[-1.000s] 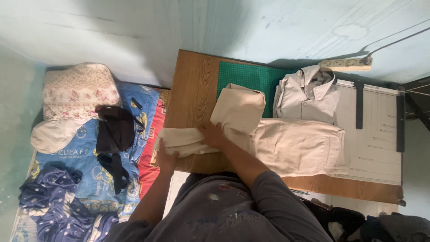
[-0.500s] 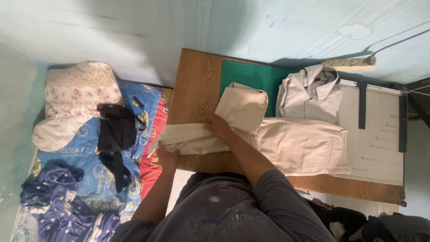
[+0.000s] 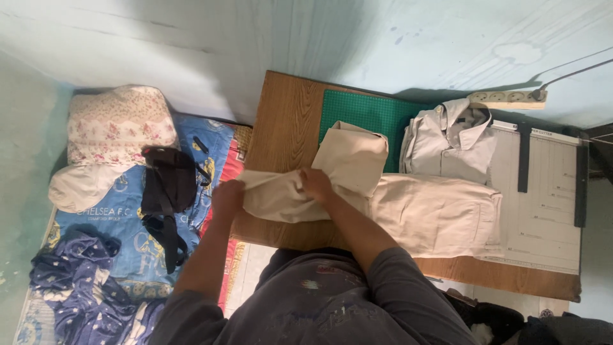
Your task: The person folds a pair of trousers by first laying them out flat on a desk, aligning the legs, and then folding them into a compact square shape.
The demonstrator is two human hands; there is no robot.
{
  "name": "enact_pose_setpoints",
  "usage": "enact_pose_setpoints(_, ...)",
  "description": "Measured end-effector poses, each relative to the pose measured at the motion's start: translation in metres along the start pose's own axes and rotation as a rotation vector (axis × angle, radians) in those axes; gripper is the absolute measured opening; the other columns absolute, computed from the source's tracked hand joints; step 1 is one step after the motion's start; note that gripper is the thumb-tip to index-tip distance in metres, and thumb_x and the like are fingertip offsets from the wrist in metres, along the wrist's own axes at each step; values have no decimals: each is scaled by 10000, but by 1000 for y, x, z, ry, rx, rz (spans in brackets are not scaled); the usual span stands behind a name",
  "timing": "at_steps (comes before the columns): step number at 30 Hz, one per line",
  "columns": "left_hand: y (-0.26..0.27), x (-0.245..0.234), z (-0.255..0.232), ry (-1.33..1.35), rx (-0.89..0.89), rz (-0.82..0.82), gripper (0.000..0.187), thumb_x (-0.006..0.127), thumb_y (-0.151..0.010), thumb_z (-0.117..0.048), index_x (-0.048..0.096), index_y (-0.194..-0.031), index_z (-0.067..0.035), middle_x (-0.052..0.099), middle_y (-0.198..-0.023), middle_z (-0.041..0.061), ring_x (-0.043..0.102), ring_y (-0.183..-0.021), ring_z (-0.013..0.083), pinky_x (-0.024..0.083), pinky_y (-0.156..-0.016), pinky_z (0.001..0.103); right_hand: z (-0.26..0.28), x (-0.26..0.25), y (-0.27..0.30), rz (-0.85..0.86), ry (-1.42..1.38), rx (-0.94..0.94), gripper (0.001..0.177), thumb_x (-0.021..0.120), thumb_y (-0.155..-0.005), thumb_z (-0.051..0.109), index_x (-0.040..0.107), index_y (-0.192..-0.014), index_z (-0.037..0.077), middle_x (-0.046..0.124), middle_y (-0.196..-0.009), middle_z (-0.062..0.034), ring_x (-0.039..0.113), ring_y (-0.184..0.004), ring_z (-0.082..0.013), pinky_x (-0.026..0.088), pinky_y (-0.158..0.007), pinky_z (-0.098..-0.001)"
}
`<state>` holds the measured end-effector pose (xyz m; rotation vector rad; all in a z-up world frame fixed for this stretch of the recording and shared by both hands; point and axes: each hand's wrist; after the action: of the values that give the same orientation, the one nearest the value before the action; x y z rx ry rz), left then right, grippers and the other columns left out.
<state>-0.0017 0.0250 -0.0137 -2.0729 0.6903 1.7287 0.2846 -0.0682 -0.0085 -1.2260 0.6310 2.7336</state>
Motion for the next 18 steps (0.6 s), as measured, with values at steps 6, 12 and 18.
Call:
enact_pose_setpoints(6,-41,-7,29,185,-334,-88,191,576,-828,-162,707,-965,-192,709,-974,99,683,-939,352,535,-767,489,-2,-15,2,40,87,-38,337,486,-1017,353,645,-1006,56,707,-987,-165,653,-950,-362,484,-831,-470)
enact_pose_setpoints(12,-61,-19,43,155,-185,-61,272,541,-830,-103,719,-1014,-195,703,-1028,102,671,-1002,340,530,-820,497,-1,-20,4,162,197,-75,374,562,-941,402,660,-1180,131,692,-1141,-126,627,-1065,-335,480,-867,-455)
enact_pose_setpoints(18,-79,-29,44,134,-211,-595,352,680,-881,-181,650,-1198,-32,633,-1222,187,656,-1001,387,518,-816,481,1,-26,-2,-129,257,106,394,524,-1010,406,625,-1246,107,661,-1205,-118,628,-1080,-331,483,-862,-496)
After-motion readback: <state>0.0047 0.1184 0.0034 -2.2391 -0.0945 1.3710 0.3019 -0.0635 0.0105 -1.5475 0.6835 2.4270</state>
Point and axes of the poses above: each hand's wrist, its own y-axis away from the middle knuckle, its own x-axis out of the palm, z = x × y
